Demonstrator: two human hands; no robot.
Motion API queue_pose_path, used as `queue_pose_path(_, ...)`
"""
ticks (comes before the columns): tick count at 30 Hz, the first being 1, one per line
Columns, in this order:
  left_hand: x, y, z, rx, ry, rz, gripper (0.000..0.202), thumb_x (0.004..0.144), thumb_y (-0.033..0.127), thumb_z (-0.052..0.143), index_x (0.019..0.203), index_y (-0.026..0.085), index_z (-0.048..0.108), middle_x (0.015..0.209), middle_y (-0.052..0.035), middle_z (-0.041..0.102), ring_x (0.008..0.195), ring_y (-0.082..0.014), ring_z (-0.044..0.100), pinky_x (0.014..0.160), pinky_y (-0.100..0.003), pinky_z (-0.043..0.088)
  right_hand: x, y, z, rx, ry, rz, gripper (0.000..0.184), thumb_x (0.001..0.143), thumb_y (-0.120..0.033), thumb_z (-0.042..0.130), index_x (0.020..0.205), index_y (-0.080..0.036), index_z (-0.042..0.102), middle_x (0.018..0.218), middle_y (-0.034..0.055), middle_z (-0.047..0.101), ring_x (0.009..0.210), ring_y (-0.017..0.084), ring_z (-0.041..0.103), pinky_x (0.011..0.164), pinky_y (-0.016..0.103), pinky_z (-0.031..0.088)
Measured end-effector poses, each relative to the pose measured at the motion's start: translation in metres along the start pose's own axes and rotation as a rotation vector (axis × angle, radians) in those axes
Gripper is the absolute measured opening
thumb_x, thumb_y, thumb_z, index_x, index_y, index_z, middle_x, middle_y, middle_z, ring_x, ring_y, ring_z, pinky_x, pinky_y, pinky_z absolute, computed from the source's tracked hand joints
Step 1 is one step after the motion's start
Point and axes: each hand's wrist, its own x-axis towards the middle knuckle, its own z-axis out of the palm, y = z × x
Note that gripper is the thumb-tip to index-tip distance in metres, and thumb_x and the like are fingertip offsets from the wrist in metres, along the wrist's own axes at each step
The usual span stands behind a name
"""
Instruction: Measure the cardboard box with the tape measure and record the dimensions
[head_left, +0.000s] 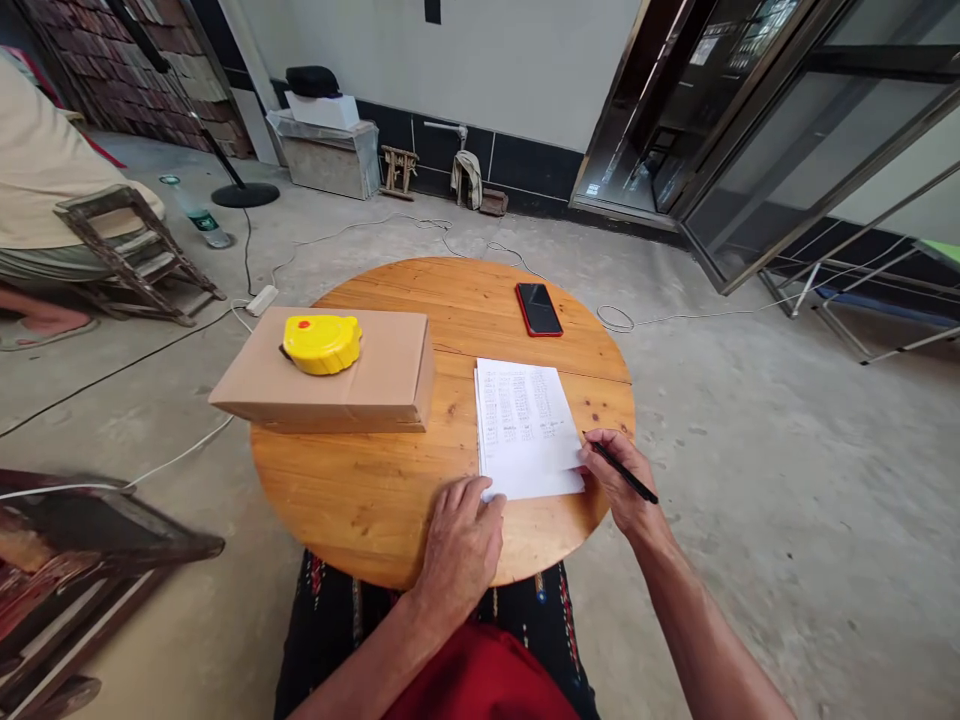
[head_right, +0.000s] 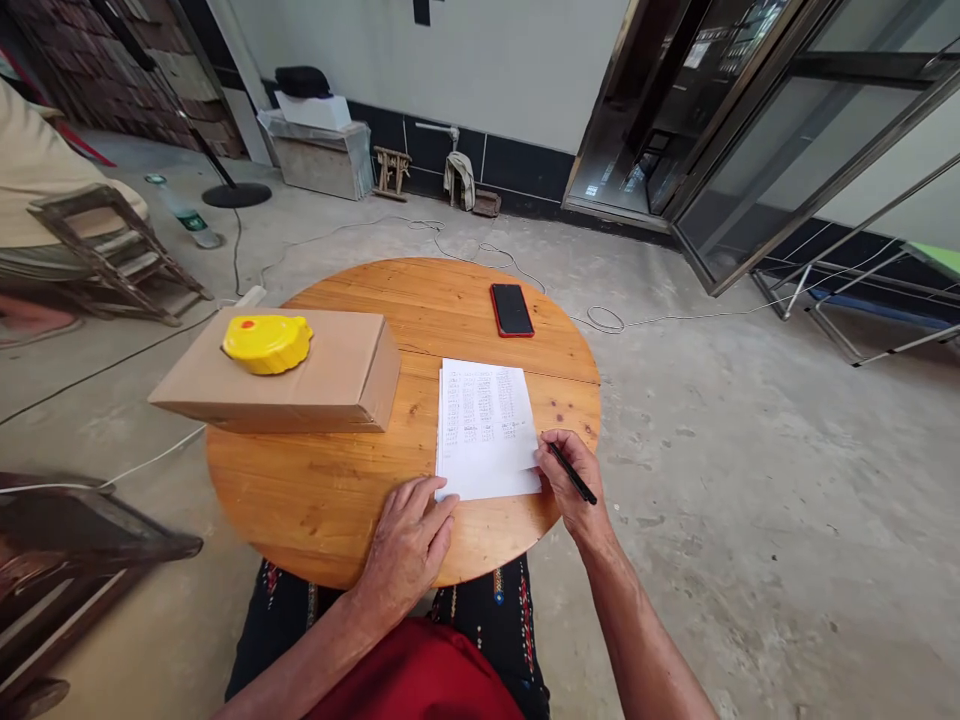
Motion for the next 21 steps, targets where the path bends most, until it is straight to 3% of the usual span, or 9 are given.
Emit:
queue_pose_path(6, -0.004, 0.002, -0.007, -0.299, 0.101, -0.166, 0.025, 0.09, 0.011, 0.048, 0.105, 0.019, 0.066, 0.109, -0.0103, 0.063, 0.103, -0.024, 0.058, 0.092, -0.043, 0.049, 0.005, -0.018, 0.009, 0.332, 0.125, 0.103, 0.037, 0.057, -0.029, 0.086, 0.087, -0.023, 0.067, 0.077, -0.0031, 0.06, 0.07, 0.013, 0.056, 0.064, 0.027, 0.052)
queue_pose_path(9, 0.003, 0.004, -0.02, -0.649, 0.013, -0.478, 0.021, 0.091, 0.027, 0.051, 0.103, 0.017, 0.065, 0.095, -0.008, 0.066, 0.084, -0.0187, 0.062, 0.076, -0.033, 0.053, 0.007, -0.02, 0.009, 0.391, 0.136, 0.136, 0.037, 0.055, -0.026, 0.088, 0.087, -0.023, 0.069, 0.08, -0.0031, 0.061, 0.073, 0.012, 0.057, 0.065, 0.025, 0.053)
queue_pose_path(11, 0.014, 0.002, -0.029, -0.915, -0.083, -0.733, 0.033, 0.09, 0.043, 0.054, 0.104, 0.015, 0.064, 0.09, -0.0078, 0.067, 0.068, -0.0148, 0.06, 0.057, -0.026, 0.049, 0.008, -0.02, 0.008, 0.397, 0.135, 0.14, 0.037, 0.055, -0.026, 0.088, 0.086, -0.023, 0.07, 0.08, -0.0032, 0.061, 0.073, 0.011, 0.057, 0.064, 0.024, 0.053)
queue_pose_path(13, 0.029, -0.002, -0.036, -1.149, -0.143, -0.904, 0.048, 0.087, 0.058, 0.054, 0.104, 0.013, 0.063, 0.092, -0.0102, 0.068, 0.06, -0.0118, 0.057, 0.044, -0.021, 0.039, 0.008, -0.02, 0.008, 0.379, 0.139, 0.124, 0.037, 0.055, -0.026, 0.088, 0.086, -0.023, 0.07, 0.081, -0.0029, 0.061, 0.073, 0.012, 0.057, 0.063, 0.024, 0.053)
queue_pose_path(16, 0.054, -0.01, -0.041, -1.348, -0.225, -1.005, 0.06, 0.081, 0.066, 0.056, 0.102, 0.011, 0.06, 0.095, -0.0144, 0.069, 0.053, -0.0084, 0.054, 0.038, -0.018, 0.029, 0.006, -0.018, 0.006, 0.327, 0.156, 0.09, 0.039, 0.055, -0.028, 0.088, 0.088, -0.023, 0.069, 0.084, -0.0015, 0.062, 0.075, 0.013, 0.056, 0.064, 0.025, 0.052)
queue_pose_path(21, 0.076, -0.014, -0.035, -1.245, -0.42, -0.977, 0.041, 0.074, 0.052, 0.066, 0.082, 0.013, 0.056, 0.085, -0.011, 0.07, 0.046, -0.0047, 0.05, 0.035, -0.016, 0.027, 0.003, -0.01, 0.003, 0.231, 0.127, 0.04, 0.036, 0.062, -0.032, 0.084, 0.093, -0.023, 0.067, 0.088, -0.0004, 0.06, 0.075, 0.014, 0.056, 0.065, 0.028, 0.051)
